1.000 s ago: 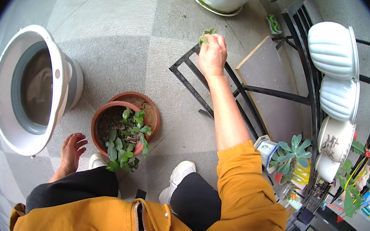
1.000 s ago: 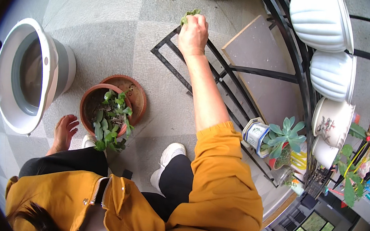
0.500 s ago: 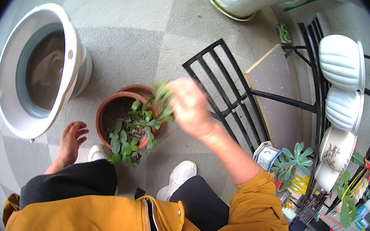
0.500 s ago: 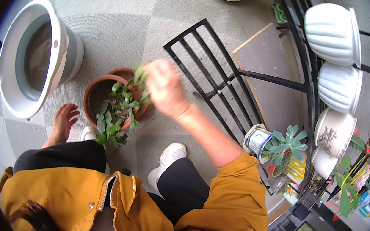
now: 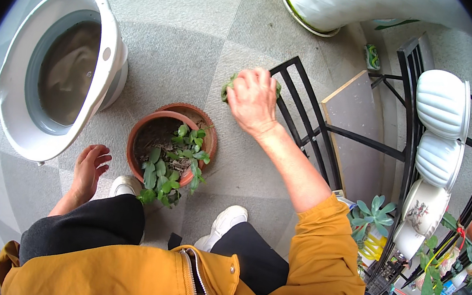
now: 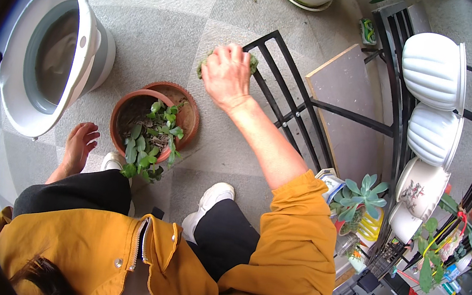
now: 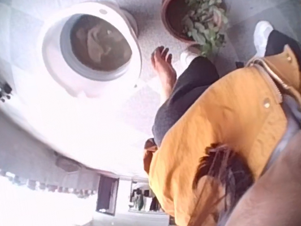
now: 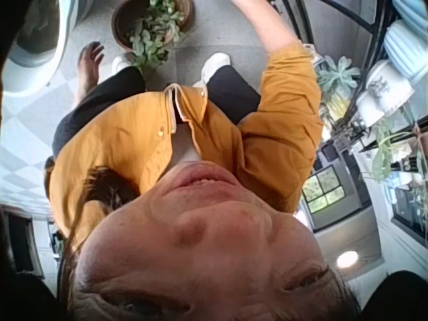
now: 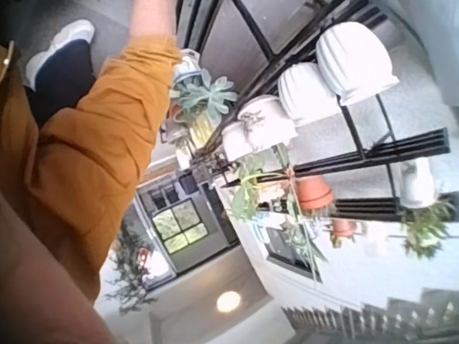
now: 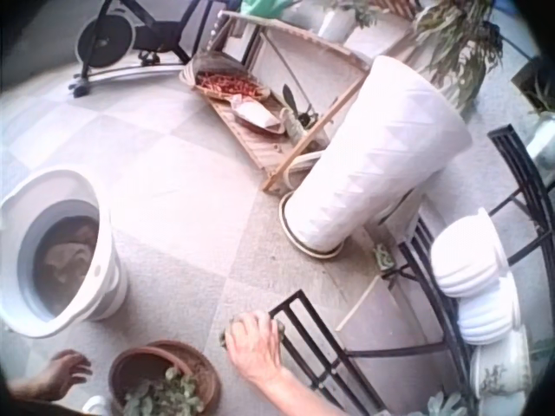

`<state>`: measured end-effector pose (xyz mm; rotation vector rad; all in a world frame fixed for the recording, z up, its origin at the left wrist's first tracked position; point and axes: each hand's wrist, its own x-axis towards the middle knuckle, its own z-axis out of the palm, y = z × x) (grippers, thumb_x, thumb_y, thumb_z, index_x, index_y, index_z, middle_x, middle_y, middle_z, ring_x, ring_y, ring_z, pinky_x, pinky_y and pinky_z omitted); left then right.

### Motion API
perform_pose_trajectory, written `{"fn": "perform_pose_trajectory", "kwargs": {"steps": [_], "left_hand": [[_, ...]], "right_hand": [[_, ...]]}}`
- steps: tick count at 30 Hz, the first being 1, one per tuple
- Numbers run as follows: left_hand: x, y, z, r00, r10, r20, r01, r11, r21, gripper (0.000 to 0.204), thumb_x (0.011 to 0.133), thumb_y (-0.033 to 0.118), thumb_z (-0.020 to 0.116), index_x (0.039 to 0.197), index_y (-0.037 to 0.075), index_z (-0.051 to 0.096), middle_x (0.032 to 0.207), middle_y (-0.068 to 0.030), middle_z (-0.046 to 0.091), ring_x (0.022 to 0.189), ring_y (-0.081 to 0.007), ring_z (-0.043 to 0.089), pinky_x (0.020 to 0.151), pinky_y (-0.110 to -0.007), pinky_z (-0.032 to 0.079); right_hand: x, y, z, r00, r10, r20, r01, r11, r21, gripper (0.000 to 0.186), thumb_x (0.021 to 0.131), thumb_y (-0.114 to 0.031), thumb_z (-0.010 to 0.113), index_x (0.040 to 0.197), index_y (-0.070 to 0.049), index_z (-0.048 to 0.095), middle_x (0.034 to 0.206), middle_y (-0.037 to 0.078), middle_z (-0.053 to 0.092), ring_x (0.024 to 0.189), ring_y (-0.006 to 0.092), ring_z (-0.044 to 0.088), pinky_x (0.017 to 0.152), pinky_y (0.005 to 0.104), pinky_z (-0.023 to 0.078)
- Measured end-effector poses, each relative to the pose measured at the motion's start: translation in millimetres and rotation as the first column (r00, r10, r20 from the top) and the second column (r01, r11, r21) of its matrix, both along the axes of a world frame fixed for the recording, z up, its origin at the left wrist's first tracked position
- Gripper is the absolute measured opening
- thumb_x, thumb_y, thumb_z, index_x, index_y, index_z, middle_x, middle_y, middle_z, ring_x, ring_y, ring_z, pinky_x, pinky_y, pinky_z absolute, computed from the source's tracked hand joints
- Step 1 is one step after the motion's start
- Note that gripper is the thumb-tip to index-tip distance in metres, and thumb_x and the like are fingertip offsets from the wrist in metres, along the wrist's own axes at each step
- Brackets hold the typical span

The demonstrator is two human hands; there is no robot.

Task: The person wipes the exterior of several potted plants and a metal plant stand with a green cloth. They dip the cloth into a white bucket of water, wring it out, and continue wiping the pots and stand. The person also empties soil from a small pot into the bucket and wipes the pot's interior.

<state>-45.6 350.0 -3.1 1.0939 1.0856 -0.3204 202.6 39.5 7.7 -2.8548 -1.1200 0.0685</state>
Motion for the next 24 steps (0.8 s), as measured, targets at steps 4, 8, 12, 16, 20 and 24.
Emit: {"fn": "perform_pose_trajectory", "kwargs": {"steps": [4, 8, 12, 16, 20, 24], "left_hand": [[-1.3, -0.9, 2.7, 1.000, -0.017, -0.017, 0.016, 0.999, -0.032, 0.015, 0.093, 0.019, 0.047, 0.100, 0.008, 0.054, 0.098, -0.0031, 0.060, 0.088, -0.0140, 0.057, 0.072, -0.027, 0.043], [4.8, -3.2, 3.6, 0.999, -0.036, 0.003, 0.036, 0.999, -0.033, 0.018, 0.094, 0.020, 0.046, 0.103, 0.008, 0.054, 0.099, -0.0036, 0.059, 0.089, -0.0142, 0.057, 0.073, -0.027, 0.042], [7.7, -2.8, 2.6, 0.999, -0.030, 0.015, 0.031, 0.999, -0.045, 0.016, 0.093, 0.020, 0.047, 0.102, 0.008, 0.055, 0.098, -0.0031, 0.060, 0.089, -0.0142, 0.057, 0.074, -0.027, 0.042], [4.0, 1.3, -0.3, 0.998, -0.063, 0.021, 0.064, 0.997, -0.041, 0.017, 0.093, 0.020, 0.047, 0.101, 0.009, 0.056, 0.099, -0.0033, 0.059, 0.089, -0.0138, 0.057, 0.074, -0.027, 0.042], [0.8, 5.3, -0.9, 0.995, -0.096, 0.029, 0.096, 0.995, -0.017, 0.016, 0.092, 0.019, 0.047, 0.100, 0.008, 0.056, 0.098, -0.0029, 0.060, 0.089, -0.0136, 0.057, 0.074, -0.027, 0.042], [1.4, 3.6, 0.4, 0.996, -0.084, 0.015, 0.083, 0.996, 0.022, 0.016, 0.093, 0.019, 0.047, 0.101, 0.008, 0.055, 0.099, -0.0037, 0.060, 0.089, -0.0139, 0.057, 0.073, -0.027, 0.042]], "right_hand": [[-6.2, -31.0, -0.5, 0.987, 0.094, 0.131, -0.131, 0.942, 0.308, 0.037, 0.064, -0.004, 0.069, 0.099, -0.008, 0.055, 0.116, 0.013, 0.045, 0.107, 0.0326, 0.044, 0.093, 0.0410, 0.039], [-25.6, -63.0, -9.2, 0.993, 0.099, 0.066, -0.116, 0.937, 0.330, 0.032, 0.069, -0.002, 0.063, 0.099, -0.003, 0.051, 0.116, 0.014, 0.046, 0.107, 0.0330, 0.045, 0.091, 0.0417, 0.042], [-66.5, -108.7, -2.6, 0.994, 0.078, 0.072, -0.093, 0.966, 0.242, 0.030, 0.072, 0.004, 0.056, 0.101, -0.001, 0.050, 0.116, 0.016, 0.046, 0.108, 0.0342, 0.047, 0.091, 0.0416, 0.043], [-105.0, -151.4, 28.8, 0.997, 0.037, -0.068, -0.031, 0.996, 0.089, 0.026, 0.073, 0.004, 0.054, 0.099, 0.002, 0.053, 0.112, 0.017, 0.049, 0.106, 0.0328, 0.050, 0.089, 0.0385, 0.045], [-85.2, -156.6, 64.7, 0.984, -0.159, -0.083, 0.175, 0.950, 0.258, 0.024, 0.077, 0.007, 0.051, 0.100, 0.004, 0.055, 0.107, 0.021, 0.050, 0.101, 0.0354, 0.053, 0.088, 0.0381, 0.046], [-18.6, -124.2, 66.5, 0.981, -0.187, 0.056, 0.161, 0.938, 0.306, 0.025, 0.082, -0.005, 0.054, 0.107, 0.000, 0.056, 0.117, 0.018, 0.051, 0.109, 0.0333, 0.049, 0.092, 0.0406, 0.042]]}}
